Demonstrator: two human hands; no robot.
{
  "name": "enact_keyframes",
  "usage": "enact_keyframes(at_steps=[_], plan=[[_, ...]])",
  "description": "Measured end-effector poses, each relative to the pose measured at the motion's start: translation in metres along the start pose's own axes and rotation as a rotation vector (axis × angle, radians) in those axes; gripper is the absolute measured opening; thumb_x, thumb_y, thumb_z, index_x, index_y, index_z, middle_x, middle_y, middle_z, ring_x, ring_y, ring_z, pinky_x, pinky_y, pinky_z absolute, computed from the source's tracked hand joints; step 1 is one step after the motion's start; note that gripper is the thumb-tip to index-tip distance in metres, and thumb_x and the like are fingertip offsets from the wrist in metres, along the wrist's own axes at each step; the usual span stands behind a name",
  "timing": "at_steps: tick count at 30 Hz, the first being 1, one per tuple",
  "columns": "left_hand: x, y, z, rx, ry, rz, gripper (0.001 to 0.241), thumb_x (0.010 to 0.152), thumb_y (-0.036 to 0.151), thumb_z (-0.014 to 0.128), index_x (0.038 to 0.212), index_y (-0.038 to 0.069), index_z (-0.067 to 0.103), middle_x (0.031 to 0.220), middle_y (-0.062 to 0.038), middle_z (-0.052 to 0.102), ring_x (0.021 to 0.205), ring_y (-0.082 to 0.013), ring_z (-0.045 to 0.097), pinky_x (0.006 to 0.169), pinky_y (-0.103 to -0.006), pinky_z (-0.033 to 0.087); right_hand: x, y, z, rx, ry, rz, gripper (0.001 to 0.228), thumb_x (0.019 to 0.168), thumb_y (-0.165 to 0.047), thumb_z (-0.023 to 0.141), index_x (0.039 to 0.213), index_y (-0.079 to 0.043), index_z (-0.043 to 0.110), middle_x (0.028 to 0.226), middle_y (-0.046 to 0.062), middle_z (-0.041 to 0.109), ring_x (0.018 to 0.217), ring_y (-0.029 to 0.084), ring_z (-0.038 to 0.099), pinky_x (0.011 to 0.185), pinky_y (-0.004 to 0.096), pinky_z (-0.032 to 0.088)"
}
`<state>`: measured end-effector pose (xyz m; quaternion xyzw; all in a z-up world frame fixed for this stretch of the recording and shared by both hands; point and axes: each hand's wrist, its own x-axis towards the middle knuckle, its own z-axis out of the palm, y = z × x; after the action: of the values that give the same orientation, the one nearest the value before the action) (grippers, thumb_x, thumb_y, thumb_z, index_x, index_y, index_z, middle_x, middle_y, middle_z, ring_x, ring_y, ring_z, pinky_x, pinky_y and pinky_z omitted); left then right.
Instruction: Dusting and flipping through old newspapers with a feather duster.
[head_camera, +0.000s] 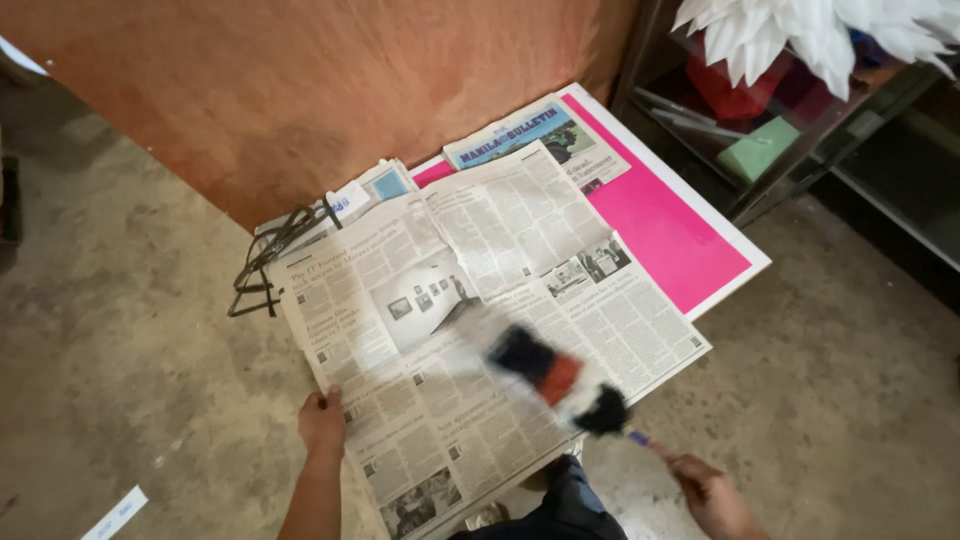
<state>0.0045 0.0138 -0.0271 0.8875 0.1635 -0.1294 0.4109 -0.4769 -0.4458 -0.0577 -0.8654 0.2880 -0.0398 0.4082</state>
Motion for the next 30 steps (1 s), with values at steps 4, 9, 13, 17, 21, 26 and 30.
enact_keyframes(at_steps=[4,9,13,17,21,26,30], plan=[[-0.029,0.035,0.000,0.118,0.043,0.031,0.038,0.110,0.032,0.056,0.113,-0.005,0.067,0.094,-0.017,0.069,0.077,-0.0290,0.065,0.073,-0.0414,0.055,0.004,-0.069,-0.002,-0.239,0.079,0.406,0.048,0.100,-0.028,0.052,0.146,-0.042,0.054,0.129,0.000,0.075,0.104,0.029,0.078,0.082,0.042,0.061],[-0.086,0.104,0.014,0.330,0.173,0.787,0.047,0.096,0.026,0.057,0.133,-0.003,0.053,0.135,-0.018,0.056,0.118,-0.0301,0.058,0.105,-0.0484,0.050,0.008,-0.095,0.050,-0.057,0.233,0.084,0.024,0.093,-0.016,0.062,0.111,-0.017,0.078,0.104,-0.001,0.082,0.081,0.017,0.080,0.073,0.031,0.062],[-0.085,0.063,0.072,0.537,-0.116,0.929,0.088,0.093,0.076,0.008,0.158,0.023,0.032,0.172,-0.005,0.012,0.156,-0.0403,0.007,0.124,-0.0592,0.006,0.008,-0.056,0.055,-0.120,-0.047,0.205,0.052,0.097,-0.015,0.055,0.144,-0.037,0.060,0.083,-0.001,0.072,0.072,0.015,0.069,0.076,0.029,0.056],[-0.080,0.049,0.085,0.841,-0.241,0.803,0.090,0.096,0.076,0.038,0.164,0.021,0.016,0.172,-0.015,0.003,0.157,-0.0407,-0.003,0.124,-0.0581,0.003,0.010,0.051,0.045,-0.287,0.224,0.323,0.041,0.100,-0.022,0.054,0.139,-0.034,0.061,0.100,0.004,0.079,0.078,0.024,0.076,0.071,0.038,0.058],[-0.083,0.054,0.082,0.776,-0.266,0.778,0.091,0.094,0.073,0.049,0.164,0.021,0.020,0.172,-0.014,0.004,0.158,-0.0395,-0.003,0.124,-0.0565,0.003,0.029,0.005,-0.006,-0.534,0.224,0.556,0.067,0.108,-0.024,0.043,0.168,-0.043,0.021,0.081,0.019,0.079,0.056,0.040,0.069,0.054,0.050,0.049],[-0.079,0.055,0.086,0.805,-0.292,0.740,0.094,0.093,0.075,0.048,0.164,0.022,0.016,0.173,-0.015,0.002,0.158,-0.0397,-0.005,0.124,-0.0583,0.001,0.094,-0.176,-0.013,-0.176,0.185,0.306,0.059,0.102,-0.026,0.024,0.161,-0.025,0.028,0.148,0.013,0.054,0.062,0.024,0.066,0.047,0.036,0.055],[-0.081,0.059,0.083,0.798,-0.315,0.709,0.094,0.092,0.076,0.048,0.164,0.023,0.019,0.173,-0.014,0.001,0.158,-0.0389,-0.006,0.124,-0.0585,0.001,0.169,-0.230,0.041,-0.070,-0.044,0.090,0.047,0.105,-0.023,0.035,0.151,-0.021,0.043,0.148,0.014,0.055,0.123,0.028,0.065,0.094,0.037,0.064]])
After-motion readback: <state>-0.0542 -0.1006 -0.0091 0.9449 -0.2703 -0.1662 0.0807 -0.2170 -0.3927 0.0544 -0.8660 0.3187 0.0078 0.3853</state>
